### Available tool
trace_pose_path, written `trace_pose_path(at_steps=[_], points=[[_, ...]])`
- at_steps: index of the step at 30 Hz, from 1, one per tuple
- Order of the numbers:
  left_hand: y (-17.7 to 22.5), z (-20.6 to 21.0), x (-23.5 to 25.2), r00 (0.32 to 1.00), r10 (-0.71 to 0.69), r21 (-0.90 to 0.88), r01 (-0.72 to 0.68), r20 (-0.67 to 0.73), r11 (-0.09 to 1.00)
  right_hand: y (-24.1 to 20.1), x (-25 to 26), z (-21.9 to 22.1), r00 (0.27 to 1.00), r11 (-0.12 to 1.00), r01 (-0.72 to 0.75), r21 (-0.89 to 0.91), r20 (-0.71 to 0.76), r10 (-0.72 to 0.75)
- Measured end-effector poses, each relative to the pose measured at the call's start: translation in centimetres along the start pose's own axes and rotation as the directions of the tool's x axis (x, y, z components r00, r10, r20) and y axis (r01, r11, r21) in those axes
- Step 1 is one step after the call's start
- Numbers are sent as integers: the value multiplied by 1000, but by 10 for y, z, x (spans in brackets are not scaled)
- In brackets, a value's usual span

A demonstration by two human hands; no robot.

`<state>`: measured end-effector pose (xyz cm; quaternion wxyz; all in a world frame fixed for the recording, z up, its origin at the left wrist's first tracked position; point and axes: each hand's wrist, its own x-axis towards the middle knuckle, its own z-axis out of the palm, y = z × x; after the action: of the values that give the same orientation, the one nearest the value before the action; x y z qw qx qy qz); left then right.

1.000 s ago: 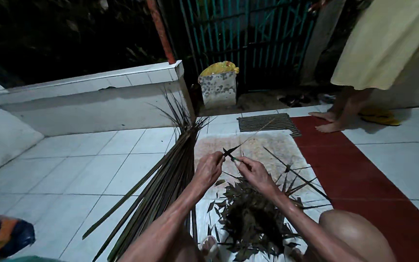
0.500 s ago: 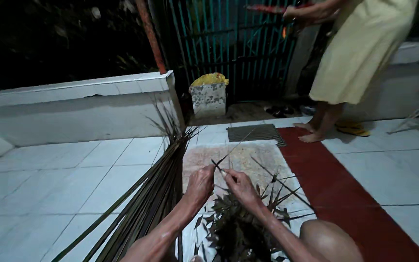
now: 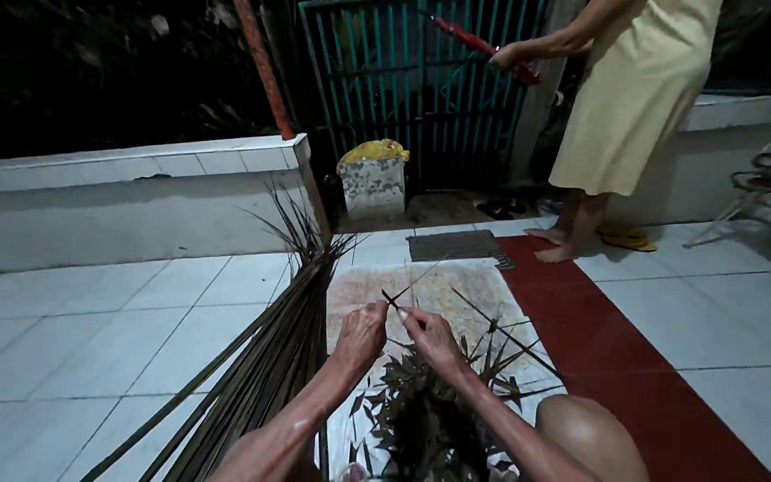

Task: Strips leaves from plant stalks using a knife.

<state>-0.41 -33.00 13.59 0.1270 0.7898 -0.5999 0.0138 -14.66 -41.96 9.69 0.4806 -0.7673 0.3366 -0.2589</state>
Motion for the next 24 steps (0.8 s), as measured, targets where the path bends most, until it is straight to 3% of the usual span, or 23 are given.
trace_pose_path(at_steps=[8, 17, 24], points=[[-2, -2, -6, 998, -22, -66, 25, 52, 998, 8, 4, 6, 999, 999, 35, -8, -8, -35], [8, -7, -11, 991, -52, -27, 56, 121, 998, 14, 8, 2, 999, 992, -31, -124, -34, 27], [1, -14, -18, 989, -58, -79, 69, 137, 994, 44, 22, -22, 971, 982, -128, -137, -219, 96]])
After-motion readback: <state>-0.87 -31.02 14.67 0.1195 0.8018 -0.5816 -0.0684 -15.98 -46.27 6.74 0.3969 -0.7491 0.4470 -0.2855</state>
